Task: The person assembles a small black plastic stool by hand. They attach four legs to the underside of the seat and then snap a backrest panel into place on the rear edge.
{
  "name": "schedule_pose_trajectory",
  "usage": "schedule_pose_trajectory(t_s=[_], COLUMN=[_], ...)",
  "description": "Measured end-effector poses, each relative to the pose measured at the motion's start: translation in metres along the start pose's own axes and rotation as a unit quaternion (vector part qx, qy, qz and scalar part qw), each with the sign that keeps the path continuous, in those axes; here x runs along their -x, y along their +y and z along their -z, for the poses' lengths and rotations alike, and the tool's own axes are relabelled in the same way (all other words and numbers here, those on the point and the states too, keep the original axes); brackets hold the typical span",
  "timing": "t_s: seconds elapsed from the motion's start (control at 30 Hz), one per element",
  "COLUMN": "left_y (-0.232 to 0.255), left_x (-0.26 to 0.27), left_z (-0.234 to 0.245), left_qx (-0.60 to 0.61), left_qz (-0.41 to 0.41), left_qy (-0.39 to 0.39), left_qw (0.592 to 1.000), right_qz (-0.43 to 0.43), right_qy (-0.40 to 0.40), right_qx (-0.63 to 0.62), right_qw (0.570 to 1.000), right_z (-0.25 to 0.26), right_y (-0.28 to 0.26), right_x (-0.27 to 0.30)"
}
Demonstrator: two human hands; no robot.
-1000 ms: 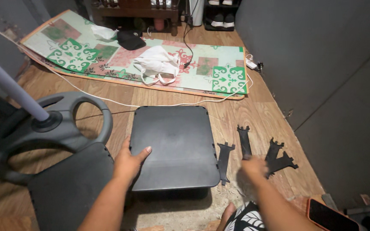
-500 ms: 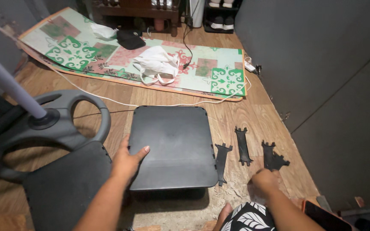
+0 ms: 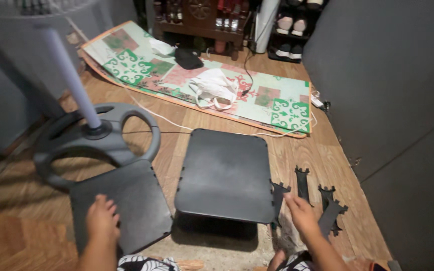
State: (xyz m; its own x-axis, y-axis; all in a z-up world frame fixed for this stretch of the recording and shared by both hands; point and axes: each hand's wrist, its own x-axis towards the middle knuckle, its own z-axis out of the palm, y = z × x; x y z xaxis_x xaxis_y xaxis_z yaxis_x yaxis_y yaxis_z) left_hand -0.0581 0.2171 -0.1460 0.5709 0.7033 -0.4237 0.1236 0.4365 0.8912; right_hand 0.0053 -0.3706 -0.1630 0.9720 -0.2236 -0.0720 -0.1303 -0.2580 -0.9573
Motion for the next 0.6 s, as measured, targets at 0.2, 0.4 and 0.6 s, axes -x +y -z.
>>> schedule_pose_trajectory(t_s=[0.2,0.4,0.6], left_y=[0.005,0.002,-0.010], left_x=[-0.008,-0.001,0.007], left_z=[0.039,0.022,-0.033], left_qx=[-0.361,-0.366,-0.380], left_qz=[-0.029,0.013,-0.201], left_qy=[0.209,0.205,-0.013], left_qw=[0.908,0.908,0.903], right_qz=[-0.036,-0.065,-0.089], right_qy=[-0.031,-0.037,-0.060], right_qx=[-0.046,-0.082,-0.130], right_qw=[0.998,0.994,0.986], right_z=[-0.055,-0.050,-0.052], right_y=[-0.071,-0.088,-0.082], right_x=[0.032,0.046,0.046])
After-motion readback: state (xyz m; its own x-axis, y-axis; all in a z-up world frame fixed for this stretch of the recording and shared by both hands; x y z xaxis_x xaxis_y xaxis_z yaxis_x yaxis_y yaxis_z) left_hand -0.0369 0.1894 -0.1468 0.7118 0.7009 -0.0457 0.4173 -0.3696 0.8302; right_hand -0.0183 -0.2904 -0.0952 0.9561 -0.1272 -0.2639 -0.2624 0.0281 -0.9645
